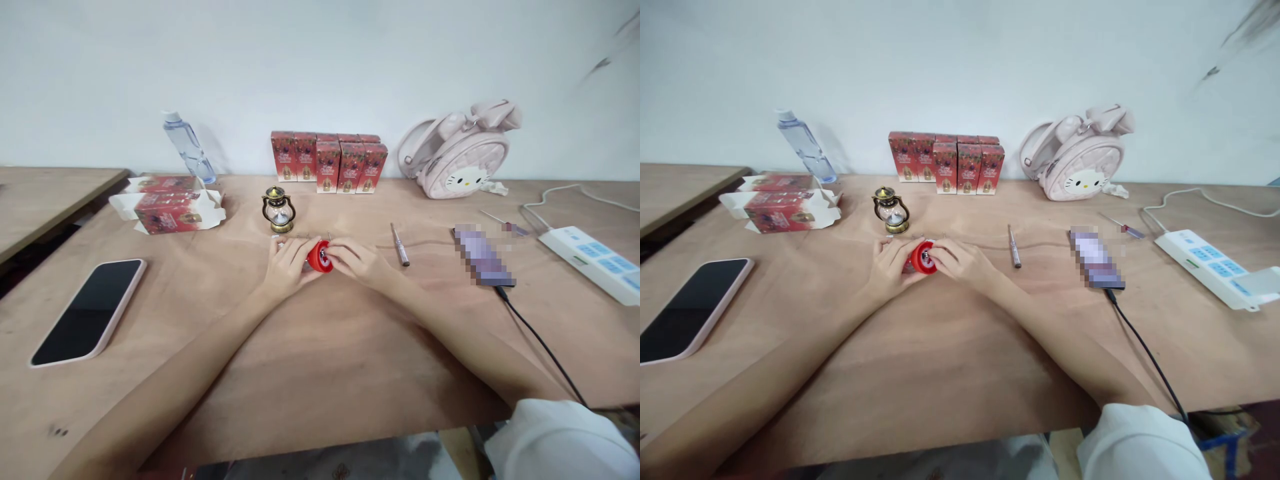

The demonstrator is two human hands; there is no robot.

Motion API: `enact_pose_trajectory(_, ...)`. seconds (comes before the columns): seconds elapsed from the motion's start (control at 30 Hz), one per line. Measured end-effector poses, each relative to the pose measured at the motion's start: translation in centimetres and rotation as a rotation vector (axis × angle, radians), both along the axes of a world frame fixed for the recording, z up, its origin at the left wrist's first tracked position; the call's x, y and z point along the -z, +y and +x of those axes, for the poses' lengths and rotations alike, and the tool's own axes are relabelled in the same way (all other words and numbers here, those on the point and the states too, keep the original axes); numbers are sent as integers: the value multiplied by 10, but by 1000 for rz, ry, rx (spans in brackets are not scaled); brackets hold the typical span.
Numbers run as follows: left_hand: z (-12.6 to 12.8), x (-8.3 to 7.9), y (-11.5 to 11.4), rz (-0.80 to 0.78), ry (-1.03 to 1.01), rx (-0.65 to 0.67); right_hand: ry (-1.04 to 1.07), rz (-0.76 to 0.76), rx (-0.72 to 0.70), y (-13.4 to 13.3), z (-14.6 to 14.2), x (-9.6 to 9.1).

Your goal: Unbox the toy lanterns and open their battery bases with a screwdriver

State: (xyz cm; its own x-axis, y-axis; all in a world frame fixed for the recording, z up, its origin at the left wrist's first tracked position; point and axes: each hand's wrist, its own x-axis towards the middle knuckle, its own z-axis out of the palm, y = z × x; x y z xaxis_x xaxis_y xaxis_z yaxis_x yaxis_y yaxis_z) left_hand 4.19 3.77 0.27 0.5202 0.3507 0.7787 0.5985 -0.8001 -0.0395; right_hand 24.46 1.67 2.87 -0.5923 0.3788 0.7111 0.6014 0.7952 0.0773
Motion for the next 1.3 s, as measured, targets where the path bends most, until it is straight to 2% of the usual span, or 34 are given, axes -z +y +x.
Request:
enact_pose_trajectory(0.23, 1, -1, 0, 48, 14, -25, 72, 65, -51, 0, -1, 6)
enact_pose_trajectory(0.4, 0, -1, 0, 43, 27, -42, 57, 37, -44, 4, -2, 10)
enact_pose_trajectory(0.53, -1, 0, 0, 45, 35, -36, 109, 78, -80, 3, -4, 10)
enact_pose_trajectory(0.7, -1, 1, 1, 13, 61, -59, 112, 37, -46, 0, -6, 11)
enact_pose_trajectory(0.93, 0, 0, 0, 66, 21, -29, 135, 91, -36, 0, -7, 11)
enact_pose_trajectory(1.17, 0, 1, 0, 25, 45, -62, 121, -7, -66, 0, -3, 10)
enact_pose_trajectory(1.3, -1, 1, 0, 33, 37, -58, 131, -2, -75, 0, -4, 10)
